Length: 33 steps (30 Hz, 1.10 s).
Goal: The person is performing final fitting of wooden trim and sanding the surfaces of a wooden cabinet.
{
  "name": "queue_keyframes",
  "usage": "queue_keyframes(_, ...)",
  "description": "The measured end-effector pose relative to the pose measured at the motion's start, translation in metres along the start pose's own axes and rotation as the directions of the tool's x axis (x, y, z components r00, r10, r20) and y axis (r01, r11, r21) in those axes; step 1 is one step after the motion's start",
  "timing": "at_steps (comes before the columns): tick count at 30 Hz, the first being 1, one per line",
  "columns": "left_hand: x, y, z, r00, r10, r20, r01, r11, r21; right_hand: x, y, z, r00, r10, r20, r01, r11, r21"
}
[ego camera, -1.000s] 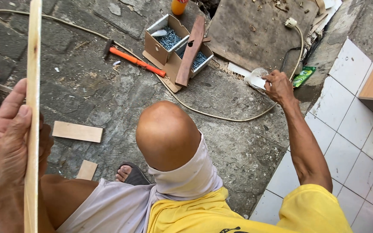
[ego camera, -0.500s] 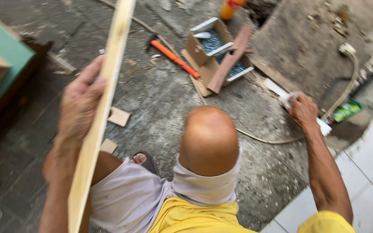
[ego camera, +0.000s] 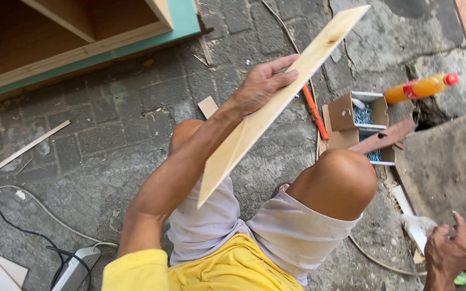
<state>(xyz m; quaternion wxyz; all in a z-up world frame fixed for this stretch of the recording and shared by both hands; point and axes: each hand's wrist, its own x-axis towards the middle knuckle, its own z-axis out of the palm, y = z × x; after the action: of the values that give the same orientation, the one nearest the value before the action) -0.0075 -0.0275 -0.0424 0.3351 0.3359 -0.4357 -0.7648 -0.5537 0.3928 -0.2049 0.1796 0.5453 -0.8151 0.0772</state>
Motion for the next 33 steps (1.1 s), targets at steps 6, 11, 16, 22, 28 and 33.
queue_keyframes(6,0.017,0.022,0.005,0.995,0.104,0.012,-0.102,0.989,-0.108,0.103,-0.274,-0.175,0.964,0.263,-0.042,0.011,0.12,0.993)
queue_keyframes(11,-0.007,0.038,0.013,0.992,0.125,-0.011,-0.123,0.951,-0.284,0.142,-0.441,-0.227,0.983,-0.076,-0.169,0.166,-0.046,0.985)
queue_keyframes(16,-0.012,0.028,0.002,0.989,0.123,-0.086,-0.147,0.903,-0.404,0.163,-0.492,-0.226,0.926,-0.311,-0.215,0.189,-0.113,0.975)
queue_keyframes(22,-0.03,0.035,-0.002,0.993,0.087,-0.08,-0.114,0.888,-0.445,0.164,-0.51,-0.222,0.92,-0.369,-0.133,0.095,-0.119,0.988)
queue_keyframes(28,-0.002,0.009,-0.013,0.995,0.081,-0.066,-0.102,0.885,-0.455,0.16,-0.505,-0.208,0.885,-0.421,-0.198,0.195,-0.052,0.979)
queue_keyframes(33,-0.015,0.018,-0.01,0.995,0.067,-0.079,-0.096,0.882,-0.461,0.16,-0.512,-0.22,0.871,-0.438,-0.222,0.235,-0.024,0.972)
